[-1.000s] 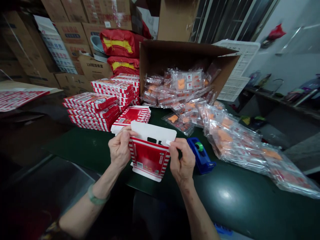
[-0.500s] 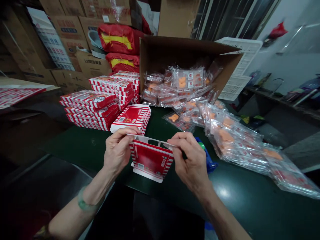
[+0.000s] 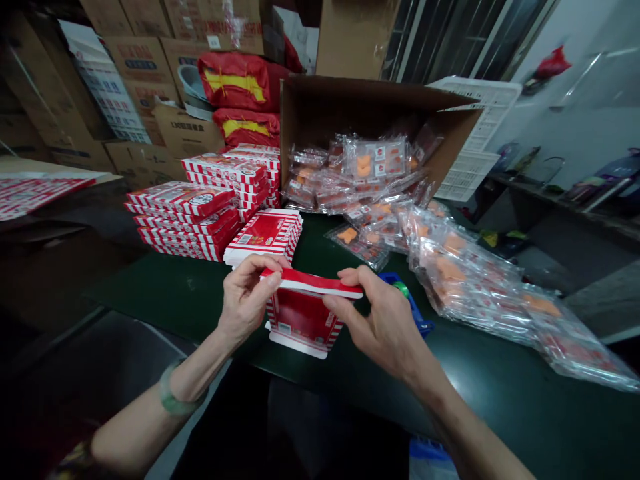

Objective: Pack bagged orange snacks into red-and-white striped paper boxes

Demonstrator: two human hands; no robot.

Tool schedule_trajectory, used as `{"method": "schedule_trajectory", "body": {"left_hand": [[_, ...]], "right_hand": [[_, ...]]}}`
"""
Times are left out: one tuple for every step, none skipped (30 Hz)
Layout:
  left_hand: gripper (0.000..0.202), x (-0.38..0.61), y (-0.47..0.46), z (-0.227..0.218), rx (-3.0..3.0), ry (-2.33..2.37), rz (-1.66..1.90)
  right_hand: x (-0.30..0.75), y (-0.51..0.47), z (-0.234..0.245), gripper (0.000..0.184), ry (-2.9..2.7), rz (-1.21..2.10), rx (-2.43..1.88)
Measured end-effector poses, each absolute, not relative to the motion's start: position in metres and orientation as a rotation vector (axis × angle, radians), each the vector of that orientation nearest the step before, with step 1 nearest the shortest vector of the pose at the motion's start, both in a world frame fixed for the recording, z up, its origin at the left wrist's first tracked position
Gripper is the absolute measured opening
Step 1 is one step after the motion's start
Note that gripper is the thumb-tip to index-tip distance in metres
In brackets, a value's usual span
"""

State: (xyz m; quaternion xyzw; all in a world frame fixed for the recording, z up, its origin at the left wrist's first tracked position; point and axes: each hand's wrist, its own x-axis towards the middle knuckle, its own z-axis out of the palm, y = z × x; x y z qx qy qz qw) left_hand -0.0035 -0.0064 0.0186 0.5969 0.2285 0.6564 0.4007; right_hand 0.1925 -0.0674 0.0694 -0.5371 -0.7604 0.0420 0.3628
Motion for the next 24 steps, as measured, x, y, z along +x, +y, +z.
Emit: {"method": "schedule_trajectory", "body": {"left_hand": [[0.011,-0.006,-0.007,0.019,1.593,0.607,1.624],[0.014,-0.008,-0.008,0.020,1.672,0.627,1.583],[0.017,-0.011,-0.008,0.020,1.742,0.634,1.546],[0.018,-0.014,-0.009,0.019,1.797,0.626,1.520],[0.019,-0.016,-0.009,0.019,1.838,0.602,1.503],[0.019,-0.018,-0.009,0.018,1.865,0.575,1.491],[0.019,-0.020,-0.009,0.018,1.880,0.552,1.484],[0.019,-0.021,-0.009,0.017,1.887,0.537,1.478],[0.019,-0.023,-0.010,0.017,1.889,0.527,1.472],[0.020,-0.023,-0.010,0.017,1.887,0.525,1.465],[0.020,-0.024,-0.011,0.017,1.884,0.528,1.463],[0.020,-0.024,-0.012,0.017,1.881,0.532,1.463],[0.020,-0.024,-0.013,0.017,1.878,0.535,1.466],[0.020,-0.024,-0.013,0.017,1.876,0.537,1.475],[0.020,-0.024,-0.013,0.017,1.873,0.538,1.483],[0.020,-0.023,-0.013,0.016,1.869,0.536,1.491],[0.020,-0.022,-0.012,0.016,1.861,0.533,1.497],[0.019,-0.022,-0.011,0.016,1.851,0.531,1.502],[0.019,-0.021,-0.009,0.017,1.837,0.530,1.506],[0.018,-0.021,-0.008,0.018,1.826,0.529,1.504],[0.017,-0.021,-0.006,0.020,1.817,0.528,1.497],[0.016,-0.022,-0.005,0.022,1.809,0.527,1.488],[0.014,-0.022,-0.004,0.025,1.806,0.521,1.472],[0.013,-0.023,-0.004,0.027,1.798,0.511,1.456]], "right_hand": [[0.193,-0.062,0.075,0.025,-1.922,0.259,-1.425],[0.193,-0.055,0.081,0.026,-1.911,0.419,-1.444],[0.193,-0.049,0.087,0.028,-1.922,0.597,-1.432],[0.193,-0.043,0.093,0.032,-1.941,0.779,-1.399],[0.193,-0.037,0.099,0.039,-1.961,0.942,-1.359],[0.192,-0.033,0.105,0.049,-1.983,1.066,-1.326],[0.191,-0.029,0.110,0.057,-2.020,1.142,-1.303],[0.191,-0.026,0.115,0.064,-2.074,1.174,-1.286],[0.189,-0.024,0.118,0.069,-2.137,1.177,-1.269],[0.188,-0.022,0.121,0.072,-2.201,1.171,-1.255],[0.186,-0.021,0.122,0.072,-2.258,1.165,-1.245],[0.184,-0.021,0.122,0.071,-2.302,1.158,-1.240],[0.181,-0.020,0.121,0.068,-2.336,1.138,-1.243],[0.178,-0.021,0.118,0.064,-2.355,1.090,-1.257],[0.176,-0.021,0.116,0.060,-2.367,1.019,-1.275],[0.173,-0.022,0.114,0.056,-2.377,0.948,-1.287],[0.172,-0.022,0.112,0.054,-2.379,0.898,-1.291],[0.172,-0.022,0.111,0.053,-2.371,0.885,-1.289],[0.172,-0.022,0.111,0.052,-2.348,0.919,-1.277],[0.174,-0.022,0.111,0.053,-2.311,0.994,-1.257],[0.176,-0.022,0.113,0.053,-2.264,1.085,-1.237],[0.179,-0.021,0.114,0.052,-2.214,1.161,-1.225],[0.181,-0.021,0.116,0.048,-2.179,1.214,-1.221],[0.183,-0.021,0.116,0.041,-2.161,1.245,-1.223]]}}
